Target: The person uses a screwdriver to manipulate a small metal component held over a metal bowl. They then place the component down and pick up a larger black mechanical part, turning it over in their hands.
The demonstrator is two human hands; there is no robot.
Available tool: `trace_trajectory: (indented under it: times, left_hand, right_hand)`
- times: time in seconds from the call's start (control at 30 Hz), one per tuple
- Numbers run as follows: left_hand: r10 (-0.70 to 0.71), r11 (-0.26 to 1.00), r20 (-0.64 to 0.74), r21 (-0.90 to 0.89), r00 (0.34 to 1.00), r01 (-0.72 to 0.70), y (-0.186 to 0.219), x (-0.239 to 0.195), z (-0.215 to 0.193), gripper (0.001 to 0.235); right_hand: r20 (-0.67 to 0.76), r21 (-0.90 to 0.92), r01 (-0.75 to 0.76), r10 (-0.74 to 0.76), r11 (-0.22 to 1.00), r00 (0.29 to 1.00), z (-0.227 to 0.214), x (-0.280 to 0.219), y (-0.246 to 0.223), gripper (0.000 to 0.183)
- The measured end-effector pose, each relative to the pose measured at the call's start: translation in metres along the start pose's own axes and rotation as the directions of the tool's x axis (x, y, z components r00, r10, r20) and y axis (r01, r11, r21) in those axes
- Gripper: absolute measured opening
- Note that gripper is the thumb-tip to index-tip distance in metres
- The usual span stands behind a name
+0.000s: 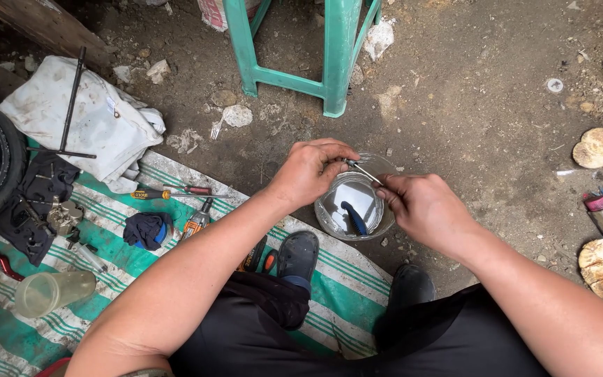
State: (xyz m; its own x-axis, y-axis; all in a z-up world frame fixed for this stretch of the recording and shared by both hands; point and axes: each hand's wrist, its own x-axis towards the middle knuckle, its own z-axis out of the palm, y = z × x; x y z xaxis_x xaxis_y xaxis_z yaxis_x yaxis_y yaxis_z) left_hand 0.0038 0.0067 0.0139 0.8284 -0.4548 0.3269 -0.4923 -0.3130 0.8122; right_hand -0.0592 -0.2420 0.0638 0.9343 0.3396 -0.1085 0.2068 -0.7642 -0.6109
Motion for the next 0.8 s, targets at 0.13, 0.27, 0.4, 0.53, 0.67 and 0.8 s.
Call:
trace_trajectory:
  times: [0.13,0.27,0.4,0.53,0.67,0.8]
  left_hand:
    - [0.006,1.0,-0.026,0.026,1.0,-0.005,0.002,-0.003,0.001,0.021]
    - [-0.078,0.994,-0.081,0.067,0.994,0.083,-0.007,-0.006,0.011,0.023]
    - [-0.374,0.9,-0.045,0.224,0.926,0.374,-0.049,-0.019,0.027,0.025]
    - [-0.44,0.873,0.145,0.3,0.886,0.385,-0.065,-0.013,0.069,0.032]
    - [-0.602,0.773,0.265,0.429,0.754,0.467,-0.202,-0.01,0.171,0.033]
    - [-0.738,0.667,0.349,0.501,0.577,0.551,-0.315,-0.026,0.273,0.04]
  right_hand:
    - [0.136,0.277,-0.179,0.146,0.944,0.98,0.009,0.001,0.01,0.025]
    - [0.227,0.815,-0.285,0.174,0.504,0.958,0.016,0.0,0.008,0.03]
    - [0.146,-0.009,-0.233,0.232,0.972,0.962,-0.028,0.009,0.012,0.03]
    - [0.172,-0.188,-0.272,0.305,0.944,0.937,-0.049,0.021,0.023,0.033]
    - [0.224,-0.238,-0.306,0.359,0.922,0.906,-0.056,0.03,0.03,0.029]
    - [0.283,-0.239,-0.322,0.383,0.916,0.879,-0.069,0.035,0.027,0.027]
